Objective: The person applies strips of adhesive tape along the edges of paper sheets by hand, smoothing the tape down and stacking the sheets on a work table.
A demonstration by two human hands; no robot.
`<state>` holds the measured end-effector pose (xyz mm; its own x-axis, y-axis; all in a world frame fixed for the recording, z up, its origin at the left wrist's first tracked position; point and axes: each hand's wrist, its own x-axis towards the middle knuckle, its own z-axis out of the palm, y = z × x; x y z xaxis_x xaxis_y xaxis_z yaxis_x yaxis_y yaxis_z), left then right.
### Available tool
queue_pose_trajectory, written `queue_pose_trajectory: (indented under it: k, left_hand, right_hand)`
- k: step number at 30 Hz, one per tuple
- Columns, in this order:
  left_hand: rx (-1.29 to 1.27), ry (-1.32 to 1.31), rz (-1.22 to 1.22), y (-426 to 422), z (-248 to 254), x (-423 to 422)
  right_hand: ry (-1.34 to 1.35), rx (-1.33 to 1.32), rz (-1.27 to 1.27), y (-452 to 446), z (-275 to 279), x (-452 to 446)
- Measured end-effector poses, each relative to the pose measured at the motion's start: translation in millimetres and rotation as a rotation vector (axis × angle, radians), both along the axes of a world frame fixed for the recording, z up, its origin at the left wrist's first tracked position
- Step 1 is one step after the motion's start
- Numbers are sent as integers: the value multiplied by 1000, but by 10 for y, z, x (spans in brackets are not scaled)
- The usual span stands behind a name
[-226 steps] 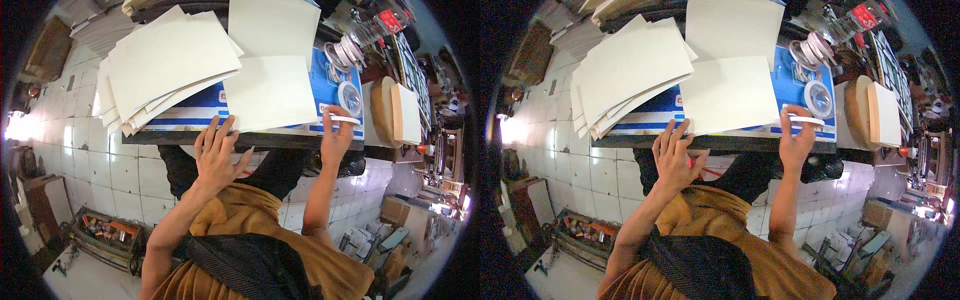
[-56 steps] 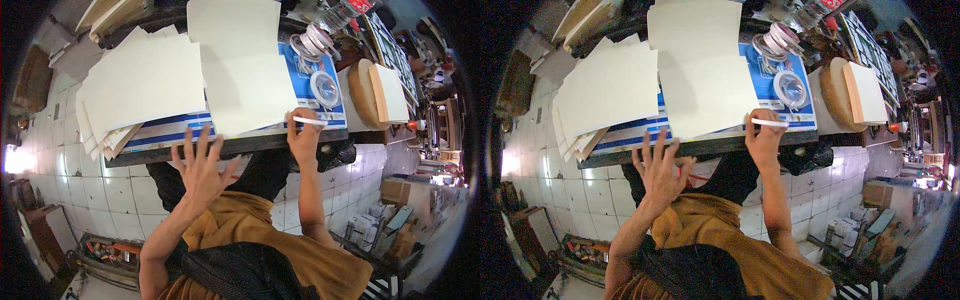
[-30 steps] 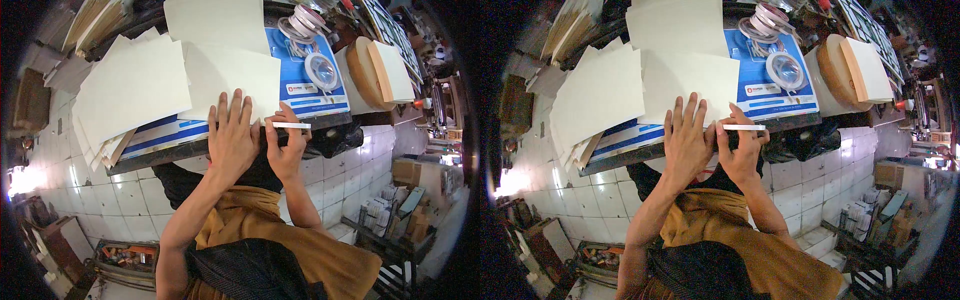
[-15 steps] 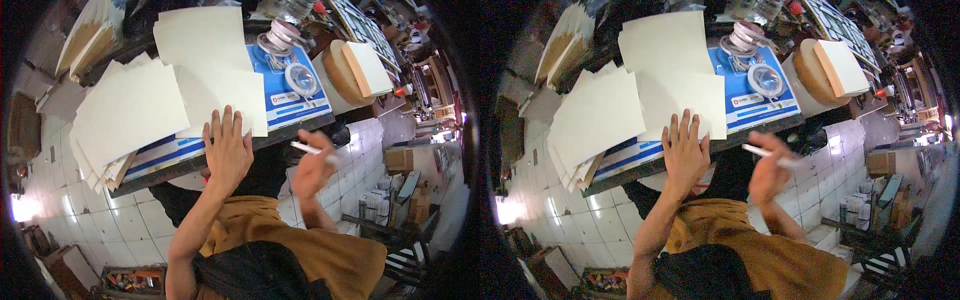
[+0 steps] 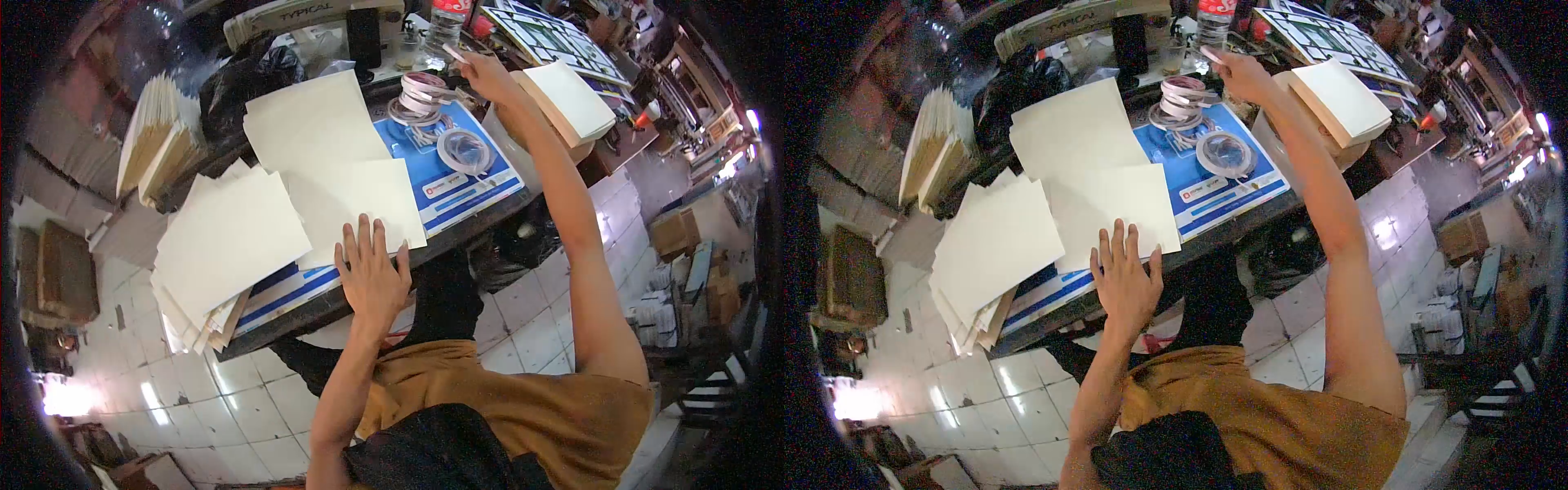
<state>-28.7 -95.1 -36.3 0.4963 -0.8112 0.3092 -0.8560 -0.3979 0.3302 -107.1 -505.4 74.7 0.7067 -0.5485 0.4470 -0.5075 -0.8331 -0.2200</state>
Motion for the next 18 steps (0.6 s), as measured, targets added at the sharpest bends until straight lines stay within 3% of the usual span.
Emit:
queue_pose_trajectory:
  k: [2,5,8,11,18]
  left_hand:
    - [16,-13,-1,5,10,-7]
    - [47,-25,14,-21,25,-24]
    - [85,-32,19,-40,44,-42]
    - [116,-36,24,-51,57,-46]
    - [100,-49,27,-69,54,-59]
  right_hand:
    - [83,-63,-233,-32,-10,-3]
    - [346,-114,-154,-714,-718,-165]
    - [352,89,-131,-104,-618,-144]
    - [445,69,-26,-185,-844,-34]
    - [384,145,149,-72,-850,78]
